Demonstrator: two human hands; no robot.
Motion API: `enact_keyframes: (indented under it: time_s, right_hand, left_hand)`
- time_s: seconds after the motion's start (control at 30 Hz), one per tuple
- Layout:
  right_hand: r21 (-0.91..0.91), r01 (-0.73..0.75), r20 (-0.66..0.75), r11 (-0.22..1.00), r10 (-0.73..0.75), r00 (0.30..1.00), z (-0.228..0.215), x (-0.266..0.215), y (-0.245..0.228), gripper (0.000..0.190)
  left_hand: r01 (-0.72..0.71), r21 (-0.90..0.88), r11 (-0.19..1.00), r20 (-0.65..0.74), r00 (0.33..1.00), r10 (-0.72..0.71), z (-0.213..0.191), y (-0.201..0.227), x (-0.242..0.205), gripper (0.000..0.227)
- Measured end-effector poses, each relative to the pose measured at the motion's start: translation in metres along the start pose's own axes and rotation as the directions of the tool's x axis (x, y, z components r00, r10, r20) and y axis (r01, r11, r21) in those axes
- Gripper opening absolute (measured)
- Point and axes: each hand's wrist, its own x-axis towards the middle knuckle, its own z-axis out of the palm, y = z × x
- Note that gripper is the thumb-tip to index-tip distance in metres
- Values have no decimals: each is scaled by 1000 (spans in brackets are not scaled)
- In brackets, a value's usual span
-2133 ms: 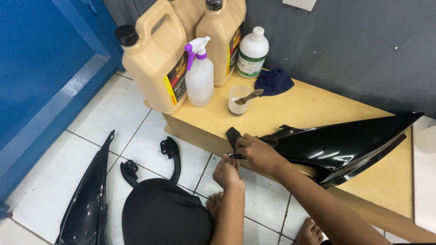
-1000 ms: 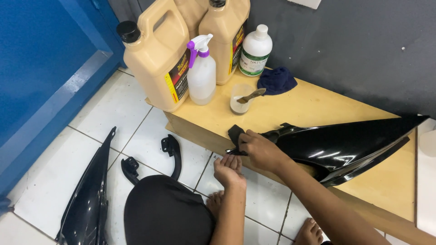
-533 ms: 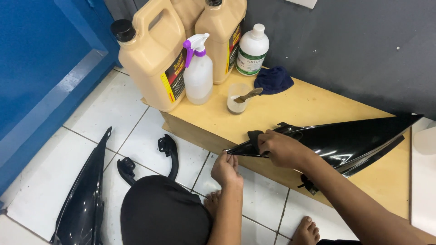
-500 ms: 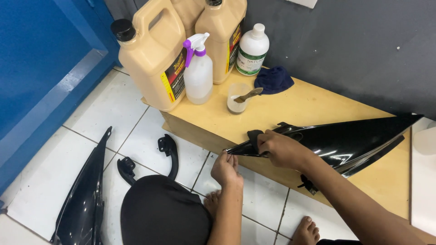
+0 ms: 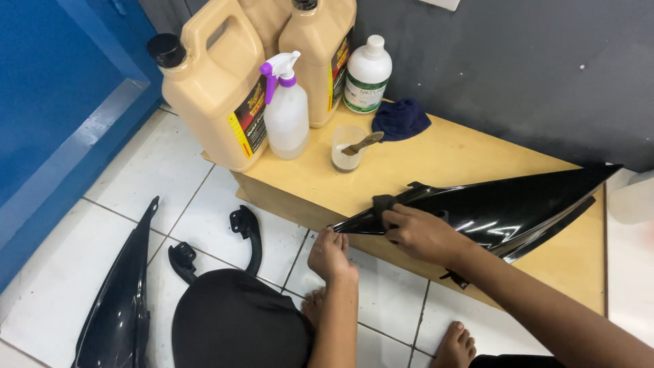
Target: The person wipes a black motorcycle part with a cloth, then uses a brush to apply a white compound from a cup onto the part's surface. The person continues spreading the compound across the part.
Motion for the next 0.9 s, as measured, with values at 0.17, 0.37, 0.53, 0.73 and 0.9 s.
enact_keyframes:
  time_s: [0.17,0.37,0.53,0.73,0.9]
  right_hand:
    - [-25,11,-115,1000,-14,993,3,-18,2,9]
    - [-83,79,-232,993,-97,968,13,35,-30,6]
    - [-171,68,-252,983,-111,961,33,54,-38,10]
    - [-193,-54,-153,980,24,988,1,-10,-15,8]
    - [-214,-34,-211,976,-12,977,-10,-50,-2,6]
  left_hand:
    - [2,26,1000,30,1000,-3,1,4,-6,47]
    - [-49,76,996,17,999,48,2,-1,0,47]
    - [-95,103,990,2,995,96,6,-3,-3,43]
    - [-72,75,995,-26,997,75,5,0,-2,46]
    - [-37,30,999,20,999,37,3,1,-5,54]
